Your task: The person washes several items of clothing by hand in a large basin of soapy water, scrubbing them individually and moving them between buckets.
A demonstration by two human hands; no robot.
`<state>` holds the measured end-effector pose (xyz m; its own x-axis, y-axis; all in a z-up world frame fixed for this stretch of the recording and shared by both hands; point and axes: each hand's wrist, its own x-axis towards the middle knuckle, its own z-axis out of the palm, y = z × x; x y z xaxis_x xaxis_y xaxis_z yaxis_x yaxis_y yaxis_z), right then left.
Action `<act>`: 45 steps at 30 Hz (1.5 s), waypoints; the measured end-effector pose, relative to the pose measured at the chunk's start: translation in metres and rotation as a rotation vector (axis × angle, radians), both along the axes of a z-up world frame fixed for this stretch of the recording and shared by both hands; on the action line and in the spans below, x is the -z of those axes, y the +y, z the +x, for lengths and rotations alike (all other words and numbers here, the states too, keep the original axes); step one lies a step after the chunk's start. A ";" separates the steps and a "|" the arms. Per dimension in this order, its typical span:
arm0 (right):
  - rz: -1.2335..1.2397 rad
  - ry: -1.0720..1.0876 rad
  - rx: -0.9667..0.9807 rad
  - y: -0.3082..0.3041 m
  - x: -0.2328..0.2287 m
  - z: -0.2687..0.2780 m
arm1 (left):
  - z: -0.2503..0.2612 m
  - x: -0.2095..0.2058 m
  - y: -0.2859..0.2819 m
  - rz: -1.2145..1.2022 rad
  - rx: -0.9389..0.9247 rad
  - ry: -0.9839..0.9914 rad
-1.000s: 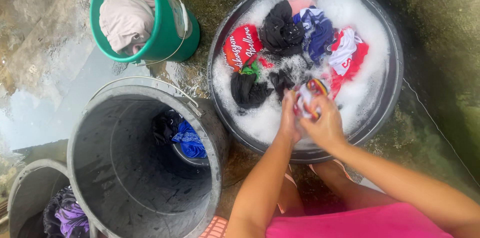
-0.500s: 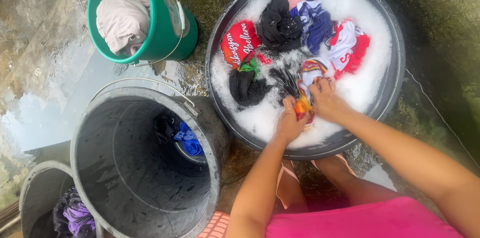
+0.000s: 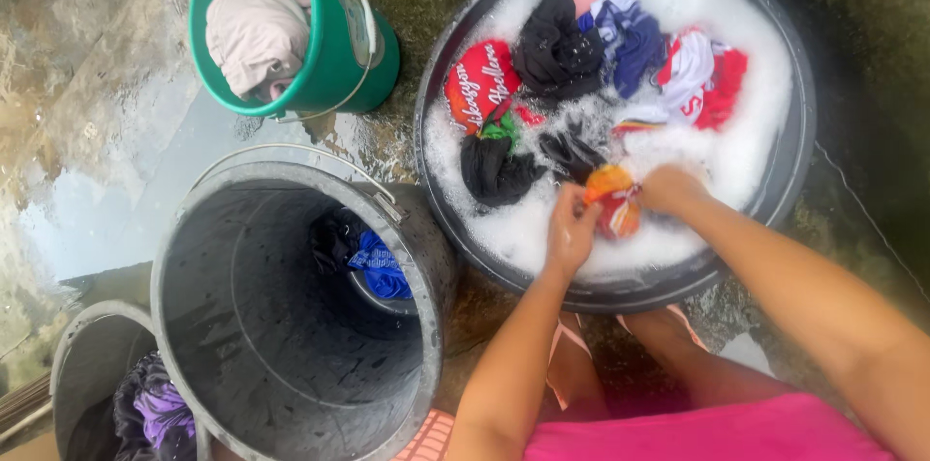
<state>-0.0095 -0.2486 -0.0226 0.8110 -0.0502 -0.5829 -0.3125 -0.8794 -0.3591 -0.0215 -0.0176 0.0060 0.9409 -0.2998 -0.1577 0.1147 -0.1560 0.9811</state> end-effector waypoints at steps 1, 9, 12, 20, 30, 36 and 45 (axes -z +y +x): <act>0.083 -0.144 0.157 0.014 -0.025 -0.001 | 0.002 -0.014 -0.001 -0.112 -0.030 0.169; 0.742 -1.028 0.322 0.115 -0.221 -0.046 | 0.017 -0.013 -0.037 -0.668 -0.073 0.271; 0.568 -1.104 0.113 0.110 -0.212 -0.039 | 0.018 0.016 -0.050 -0.863 0.200 0.331; -0.351 -0.701 0.344 0.048 -0.136 -0.009 | 0.010 -0.024 -0.032 -0.126 0.016 0.226; -0.108 -0.164 0.094 0.033 -0.099 0.017 | -0.005 0.002 0.016 -0.148 0.107 0.632; -0.061 -0.181 0.032 0.038 -0.137 -0.001 | 0.013 -0.031 -0.005 -0.209 -0.139 0.973; 0.676 -0.975 0.259 0.092 -0.214 -0.055 | 0.009 -0.023 -0.050 -1.444 0.238 0.968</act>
<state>-0.0648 -0.1568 0.1911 0.9347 -0.1977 0.2955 0.2064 -0.3752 -0.9037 -0.0124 -0.0672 0.0288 0.5965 -0.7974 -0.0914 0.7955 0.6024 -0.0645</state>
